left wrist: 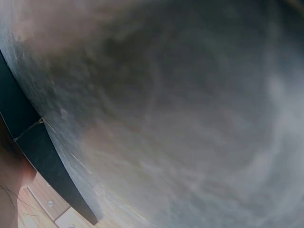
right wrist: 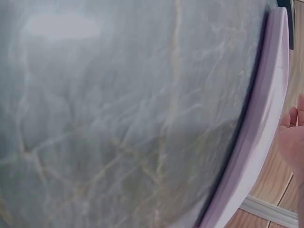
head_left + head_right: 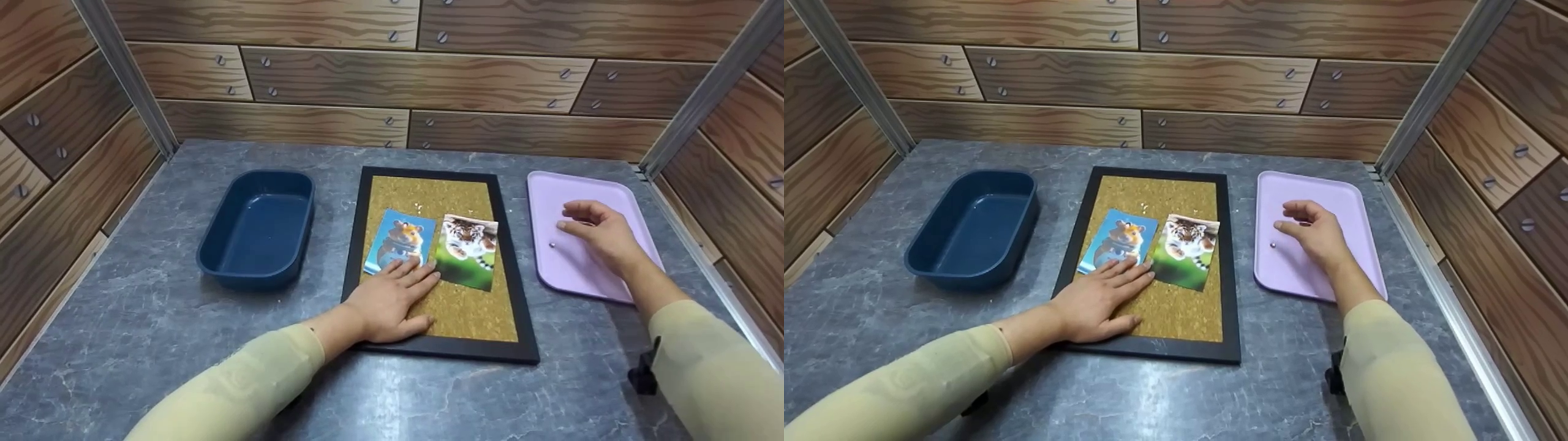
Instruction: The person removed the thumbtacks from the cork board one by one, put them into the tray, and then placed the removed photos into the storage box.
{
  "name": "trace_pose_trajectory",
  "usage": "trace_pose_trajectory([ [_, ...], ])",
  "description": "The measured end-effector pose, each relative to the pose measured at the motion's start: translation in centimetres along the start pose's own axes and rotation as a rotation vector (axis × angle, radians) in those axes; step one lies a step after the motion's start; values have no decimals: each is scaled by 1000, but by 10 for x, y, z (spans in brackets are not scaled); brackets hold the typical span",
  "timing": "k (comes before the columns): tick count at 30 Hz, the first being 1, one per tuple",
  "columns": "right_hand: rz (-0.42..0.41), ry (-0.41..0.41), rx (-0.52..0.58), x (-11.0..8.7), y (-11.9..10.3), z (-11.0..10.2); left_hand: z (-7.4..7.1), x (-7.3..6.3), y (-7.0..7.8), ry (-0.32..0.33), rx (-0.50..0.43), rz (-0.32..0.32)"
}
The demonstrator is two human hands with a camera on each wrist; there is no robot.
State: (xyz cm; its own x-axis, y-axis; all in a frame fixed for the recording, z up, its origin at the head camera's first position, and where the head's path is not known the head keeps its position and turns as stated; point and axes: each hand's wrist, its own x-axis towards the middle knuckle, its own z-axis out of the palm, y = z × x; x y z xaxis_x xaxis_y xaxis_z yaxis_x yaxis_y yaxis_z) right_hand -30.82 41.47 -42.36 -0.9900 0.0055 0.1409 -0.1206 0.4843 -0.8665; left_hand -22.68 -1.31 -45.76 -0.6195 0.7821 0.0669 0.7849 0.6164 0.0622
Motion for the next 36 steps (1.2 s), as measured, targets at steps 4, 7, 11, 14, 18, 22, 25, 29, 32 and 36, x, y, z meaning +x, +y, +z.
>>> trace_pose_trajectory([
  [4,-21,-2,26,4,-6,4,0,0,0,-3,-4,-2],
  [7,-30,0,35,6,-10,9,0,0,0,-5,-1,-4],
  [11,-39,-14,38,7,-18,15,0,1,0,-3,2,-2],
  [14,-48,-34,40,4,-32,20,1,1,0,-3,2,0],
  [18,-58,-48,44,-2,-52,27,1,1,0,-5,-5,-1],
  [22,-51,-57,40,0,-55,34,0,0,-1,-5,-5,-2],
  [25,-39,-63,46,7,-48,40,0,0,0,-3,3,-3],
  [29,-56,-72,74,13,-40,47,1,1,0,1,2,-4],
  [32,-73,-82,98,14,-42,52,0,1,0,2,1,-3],
  [36,-72,-95,104,14,-46,58,0,1,0,1,5,-4],
])
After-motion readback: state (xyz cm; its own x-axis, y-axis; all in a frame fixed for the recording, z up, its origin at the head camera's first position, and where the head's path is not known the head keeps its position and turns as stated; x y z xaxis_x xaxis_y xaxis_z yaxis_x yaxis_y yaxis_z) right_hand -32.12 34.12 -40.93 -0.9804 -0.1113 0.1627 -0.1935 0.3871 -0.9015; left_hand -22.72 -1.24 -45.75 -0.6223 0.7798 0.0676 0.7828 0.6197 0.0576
